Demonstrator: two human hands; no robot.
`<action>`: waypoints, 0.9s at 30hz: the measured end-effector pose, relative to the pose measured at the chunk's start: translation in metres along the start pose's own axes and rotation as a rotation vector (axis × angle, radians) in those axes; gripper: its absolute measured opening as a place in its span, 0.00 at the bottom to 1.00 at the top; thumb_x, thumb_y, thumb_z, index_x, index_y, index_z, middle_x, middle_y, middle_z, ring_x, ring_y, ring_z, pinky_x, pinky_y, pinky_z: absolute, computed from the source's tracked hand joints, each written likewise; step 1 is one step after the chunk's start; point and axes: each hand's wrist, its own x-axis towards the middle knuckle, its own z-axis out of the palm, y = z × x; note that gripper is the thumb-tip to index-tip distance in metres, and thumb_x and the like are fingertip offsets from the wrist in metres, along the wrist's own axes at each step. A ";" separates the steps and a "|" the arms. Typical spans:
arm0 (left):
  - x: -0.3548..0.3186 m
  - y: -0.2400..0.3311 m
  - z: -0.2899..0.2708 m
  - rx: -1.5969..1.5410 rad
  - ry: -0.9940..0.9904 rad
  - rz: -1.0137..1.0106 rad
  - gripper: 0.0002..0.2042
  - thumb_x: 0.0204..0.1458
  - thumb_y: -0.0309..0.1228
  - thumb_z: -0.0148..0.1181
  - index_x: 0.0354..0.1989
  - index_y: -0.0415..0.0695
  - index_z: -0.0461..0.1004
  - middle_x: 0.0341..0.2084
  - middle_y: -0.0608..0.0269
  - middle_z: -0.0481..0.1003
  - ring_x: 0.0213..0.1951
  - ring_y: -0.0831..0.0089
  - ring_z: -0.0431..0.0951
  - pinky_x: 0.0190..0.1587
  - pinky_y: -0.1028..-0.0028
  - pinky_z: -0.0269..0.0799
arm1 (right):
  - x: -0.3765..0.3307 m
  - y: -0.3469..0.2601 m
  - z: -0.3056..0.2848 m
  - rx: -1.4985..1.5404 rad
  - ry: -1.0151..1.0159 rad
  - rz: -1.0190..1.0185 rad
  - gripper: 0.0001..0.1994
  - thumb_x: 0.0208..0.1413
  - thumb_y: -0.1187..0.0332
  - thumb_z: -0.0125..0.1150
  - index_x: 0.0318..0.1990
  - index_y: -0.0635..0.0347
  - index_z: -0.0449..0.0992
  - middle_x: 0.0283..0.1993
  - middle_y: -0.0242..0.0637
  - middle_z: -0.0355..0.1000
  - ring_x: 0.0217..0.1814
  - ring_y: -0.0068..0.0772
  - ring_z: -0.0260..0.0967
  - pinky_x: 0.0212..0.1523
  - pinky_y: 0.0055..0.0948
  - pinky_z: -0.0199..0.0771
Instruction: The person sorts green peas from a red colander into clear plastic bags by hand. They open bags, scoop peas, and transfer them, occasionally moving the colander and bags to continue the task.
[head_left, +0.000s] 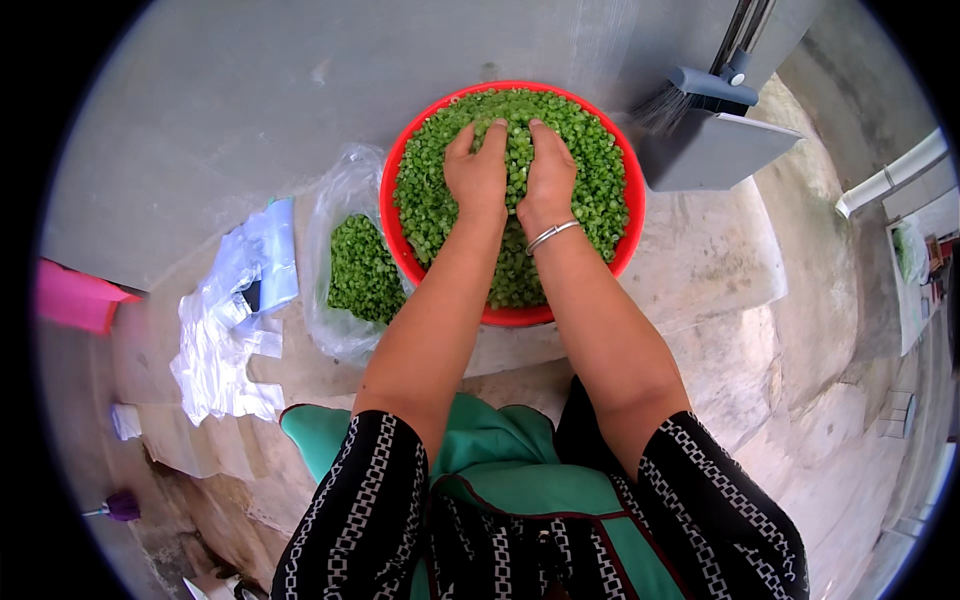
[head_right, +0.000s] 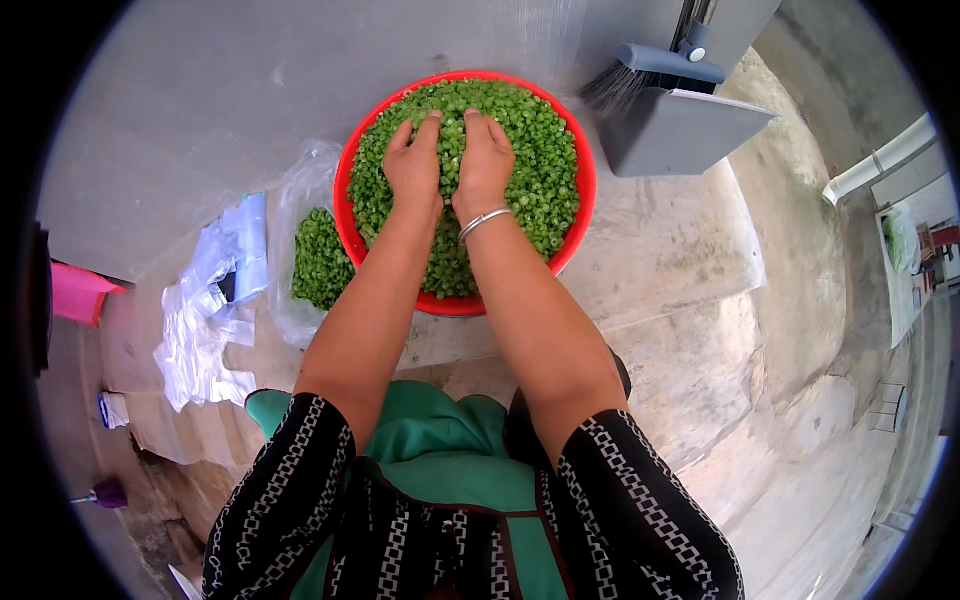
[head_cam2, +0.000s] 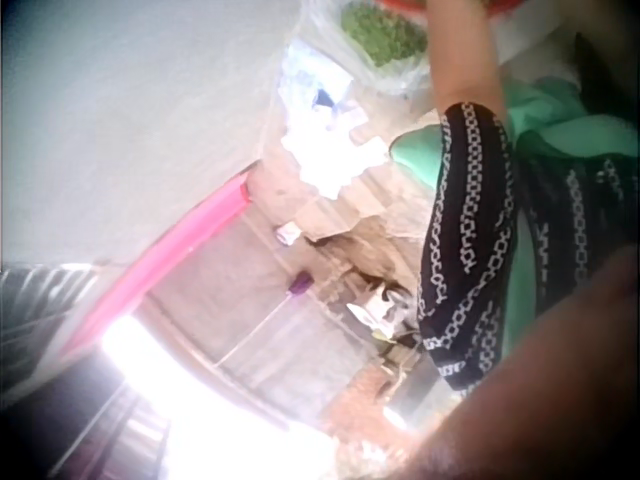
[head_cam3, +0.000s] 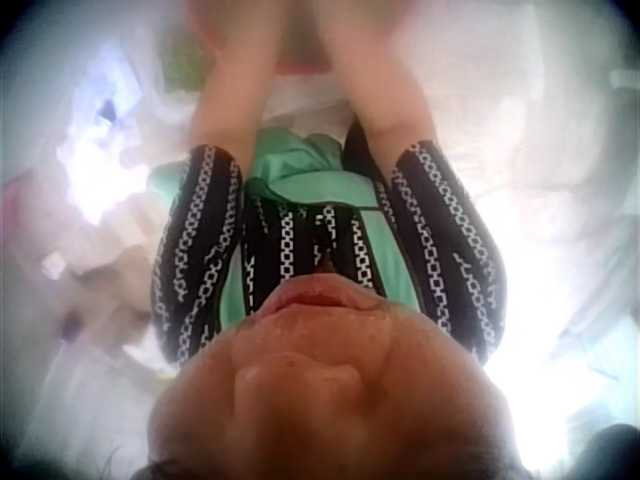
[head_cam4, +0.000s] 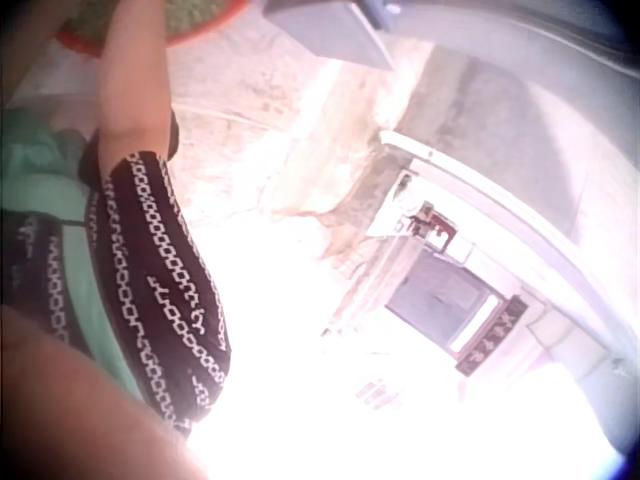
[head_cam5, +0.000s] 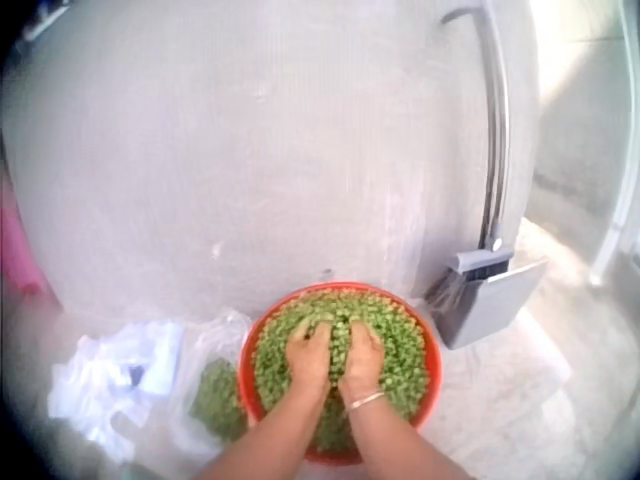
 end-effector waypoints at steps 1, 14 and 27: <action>-0.002 0.001 -0.002 -0.028 0.018 -0.007 0.24 0.42 0.37 0.66 0.46 0.33 0.72 0.46 0.52 0.69 0.48 0.64 0.69 0.50 0.70 0.64 | -0.004 -0.001 0.001 0.001 -0.008 -0.001 0.19 0.50 0.62 0.62 0.44 0.68 0.72 0.42 0.33 0.71 0.44 0.24 0.62 0.47 0.23 0.61; 0.006 0.022 -0.050 -0.123 0.076 0.127 0.17 0.41 0.35 0.66 0.36 0.36 0.76 0.38 0.53 0.71 0.42 0.65 0.72 0.45 0.71 0.66 | -0.054 0.008 0.039 0.018 -0.141 -0.050 0.10 0.53 0.67 0.57 0.38 0.66 0.74 0.35 0.31 0.72 0.37 0.22 0.66 0.39 0.23 0.67; 0.045 0.011 -0.229 -0.186 0.175 -0.105 0.15 0.44 0.36 0.63 0.36 0.37 0.76 0.33 0.55 0.74 0.39 0.64 0.72 0.43 0.69 0.66 | -0.132 0.150 0.100 -0.043 -0.299 0.200 0.12 0.53 0.66 0.57 0.41 0.65 0.74 0.37 0.32 0.72 0.38 0.23 0.67 0.41 0.24 0.67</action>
